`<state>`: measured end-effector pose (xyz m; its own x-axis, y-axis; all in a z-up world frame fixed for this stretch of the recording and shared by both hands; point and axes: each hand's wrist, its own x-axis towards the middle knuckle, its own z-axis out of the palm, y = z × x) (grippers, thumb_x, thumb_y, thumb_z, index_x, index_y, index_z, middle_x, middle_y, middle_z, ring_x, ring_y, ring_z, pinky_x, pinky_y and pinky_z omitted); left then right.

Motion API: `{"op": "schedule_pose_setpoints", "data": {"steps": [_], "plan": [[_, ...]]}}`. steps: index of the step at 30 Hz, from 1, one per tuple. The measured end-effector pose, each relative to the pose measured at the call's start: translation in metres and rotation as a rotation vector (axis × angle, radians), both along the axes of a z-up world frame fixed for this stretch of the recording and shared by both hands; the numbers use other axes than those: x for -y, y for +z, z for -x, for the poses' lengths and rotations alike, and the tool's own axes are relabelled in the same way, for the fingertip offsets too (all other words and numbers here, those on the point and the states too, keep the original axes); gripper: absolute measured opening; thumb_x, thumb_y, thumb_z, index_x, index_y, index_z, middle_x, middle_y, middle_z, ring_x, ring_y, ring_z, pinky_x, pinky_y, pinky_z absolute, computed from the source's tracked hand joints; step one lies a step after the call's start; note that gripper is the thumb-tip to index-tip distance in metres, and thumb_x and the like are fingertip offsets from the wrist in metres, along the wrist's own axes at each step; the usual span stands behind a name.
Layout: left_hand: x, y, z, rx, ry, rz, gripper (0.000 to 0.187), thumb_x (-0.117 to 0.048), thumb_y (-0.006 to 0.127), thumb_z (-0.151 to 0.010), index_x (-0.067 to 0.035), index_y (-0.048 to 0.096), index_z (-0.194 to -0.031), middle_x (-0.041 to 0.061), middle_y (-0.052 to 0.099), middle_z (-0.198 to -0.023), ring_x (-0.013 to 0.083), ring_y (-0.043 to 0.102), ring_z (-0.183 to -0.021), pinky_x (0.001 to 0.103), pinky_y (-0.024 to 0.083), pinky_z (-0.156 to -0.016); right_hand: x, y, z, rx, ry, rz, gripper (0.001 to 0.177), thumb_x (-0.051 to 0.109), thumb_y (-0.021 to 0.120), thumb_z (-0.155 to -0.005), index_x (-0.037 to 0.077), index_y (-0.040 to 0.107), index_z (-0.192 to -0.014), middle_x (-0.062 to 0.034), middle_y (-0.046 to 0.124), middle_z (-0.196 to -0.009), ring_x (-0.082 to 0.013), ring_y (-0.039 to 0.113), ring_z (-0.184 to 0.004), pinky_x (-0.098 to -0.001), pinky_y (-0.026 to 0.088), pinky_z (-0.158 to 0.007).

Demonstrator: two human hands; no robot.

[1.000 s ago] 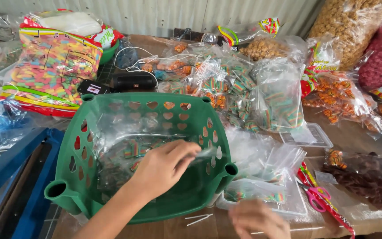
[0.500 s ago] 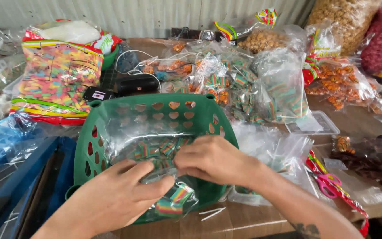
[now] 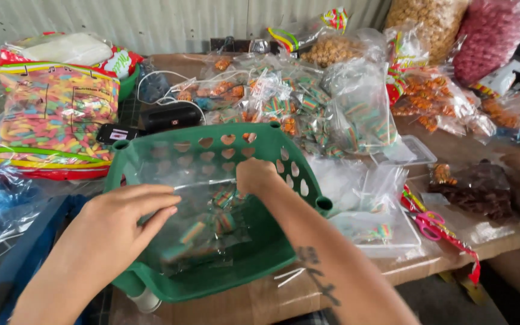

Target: A person is manually packaging rainbow-colored candy strips into small clear plastic bags at a fast pace.

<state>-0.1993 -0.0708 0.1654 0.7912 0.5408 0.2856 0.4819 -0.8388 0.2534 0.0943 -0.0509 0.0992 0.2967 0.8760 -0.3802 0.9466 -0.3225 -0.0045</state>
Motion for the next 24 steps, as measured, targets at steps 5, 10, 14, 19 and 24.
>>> {"op": "schedule_pose_setpoints", "data": {"steps": [5, 10, 14, 19, 24], "plan": [[0.011, -0.003, 0.009, 0.340, 0.070, 0.047, 0.012, -0.021, 0.078, -0.084, -0.019, 0.082, -0.095, 0.003, 0.074, -0.132, 0.0177, 0.079, -0.088, 0.038, 0.063, -0.079, -0.008, -0.082, -0.005, -0.272, -0.392, -0.036, 0.100, 0.061, 0.057, -0.098, 0.002, 0.009, -0.164, -0.0169, 0.020, -0.168, -0.0390, 0.033, -0.149, -0.0513, 0.045, -0.112], [0.004, -0.014, 0.027, 0.332, 0.067, 0.131, 0.018, -0.022, 0.076, -0.084, -0.019, 0.084, -0.100, 0.002, 0.075, -0.131, 0.0180, 0.077, -0.101, 0.040, 0.062, -0.089, -0.003, -0.090, 0.005, -0.385, -0.444, -0.200, 0.092, 0.055, 0.073, -0.088, 0.015, 0.026, -0.157, -0.0159, 0.023, -0.157, -0.0416, 0.041, -0.137, -0.0523, 0.047, -0.108], [0.000, -0.021, 0.030, 0.355, 0.062, 0.180, 0.023, -0.021, 0.077, -0.083, -0.020, 0.086, -0.104, 0.002, 0.076, -0.126, 0.0215, 0.073, -0.114, 0.043, 0.063, -0.097, -0.010, -0.101, -0.002, -0.175, -0.206, -0.528, 0.013, 0.022, 0.060, -0.094, 0.011, 0.068, -0.093, -0.0112, 0.070, -0.091, -0.0379, 0.069, -0.083, -0.0504, 0.055, -0.065], [-0.008, -0.030, 0.025, 0.335, 0.103, 0.210, 0.019, -0.025, 0.077, -0.085, -0.020, 0.086, -0.101, 0.000, 0.079, -0.121, 0.0159, 0.077, -0.106, 0.034, 0.067, -0.084, 0.052, 0.001, 0.048, -0.109, 0.110, -1.072, 0.020, 0.013, 0.057, -0.097, 0.012, 0.065, -0.115, -0.0018, 0.072, -0.081, -0.0280, 0.069, -0.077, -0.0554, 0.050, -0.086], [-0.004, -0.034, 0.009, 0.396, -0.021, 0.187, 0.019, -0.017, 0.078, -0.083, -0.014, 0.084, -0.101, 0.005, 0.079, -0.118, 0.0200, 0.078, -0.105, 0.039, 0.061, -0.100, 0.119, 0.085, 0.052, -0.473, 0.194, -1.345, 0.018, 0.009, 0.050, -0.105, 0.011, 0.065, -0.114, -0.0017, 0.068, -0.087, -0.0139, 0.071, -0.070, -0.0278, 0.053, -0.066]]}}
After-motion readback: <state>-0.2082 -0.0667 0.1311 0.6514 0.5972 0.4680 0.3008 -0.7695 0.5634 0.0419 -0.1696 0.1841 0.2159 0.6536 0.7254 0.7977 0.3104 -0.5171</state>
